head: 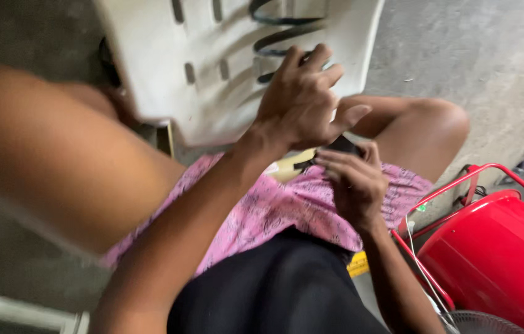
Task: The person reclines on a plastic chair with their legs raised and works on their lap, holding a metal coil spring and rubbing its coils with a black abrasive block. They rotate the spring and reposition the block to work different sections of the coils, then hold the spring up and continue rubbing it by hand.
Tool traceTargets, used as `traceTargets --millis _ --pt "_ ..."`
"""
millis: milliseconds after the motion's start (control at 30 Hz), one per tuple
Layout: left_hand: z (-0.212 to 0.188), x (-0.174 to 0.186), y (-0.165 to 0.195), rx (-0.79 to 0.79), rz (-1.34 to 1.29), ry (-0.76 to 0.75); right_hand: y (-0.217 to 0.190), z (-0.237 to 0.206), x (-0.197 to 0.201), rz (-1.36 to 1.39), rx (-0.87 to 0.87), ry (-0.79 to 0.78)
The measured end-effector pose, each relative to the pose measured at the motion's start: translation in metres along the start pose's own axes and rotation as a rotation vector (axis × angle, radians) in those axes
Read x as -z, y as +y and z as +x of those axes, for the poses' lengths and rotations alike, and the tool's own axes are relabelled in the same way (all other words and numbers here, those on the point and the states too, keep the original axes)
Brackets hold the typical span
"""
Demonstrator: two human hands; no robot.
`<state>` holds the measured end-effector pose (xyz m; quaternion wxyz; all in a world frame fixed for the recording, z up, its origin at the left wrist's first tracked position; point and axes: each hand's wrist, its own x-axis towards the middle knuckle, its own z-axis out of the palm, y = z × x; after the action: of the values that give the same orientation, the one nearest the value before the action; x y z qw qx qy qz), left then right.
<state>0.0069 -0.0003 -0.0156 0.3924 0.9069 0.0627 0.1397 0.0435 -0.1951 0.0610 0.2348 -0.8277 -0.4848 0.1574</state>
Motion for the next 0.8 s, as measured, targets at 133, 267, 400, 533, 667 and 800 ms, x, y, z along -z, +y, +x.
traceTargets --millis 133,267,400,533,667,800 --pt "-0.001 0.003 0.002 -0.039 -0.02 -0.01 -0.007 0.003 0.001 -0.042 -0.15 -0.03" --pt "-0.001 0.002 0.002 0.001 -0.083 -0.002 -0.018 0.005 0.002 0.056 0.01 -0.001" --pt "0.0 -0.001 0.001 -0.022 -0.07 -0.018 -0.008 0.003 -0.002 -0.057 -0.111 0.033" --pt "-0.001 -0.002 0.0 -0.014 -0.033 0.044 0.003 0.001 -0.007 0.042 0.05 0.066" --pt "-0.001 -0.001 0.0 -0.049 -0.035 0.046 -0.003 -0.001 -0.008 -0.025 -0.256 -0.014" --pt "-0.002 0.0 0.0 0.01 -0.073 0.013 -0.004 -0.003 -0.009 0.098 -0.05 0.03"
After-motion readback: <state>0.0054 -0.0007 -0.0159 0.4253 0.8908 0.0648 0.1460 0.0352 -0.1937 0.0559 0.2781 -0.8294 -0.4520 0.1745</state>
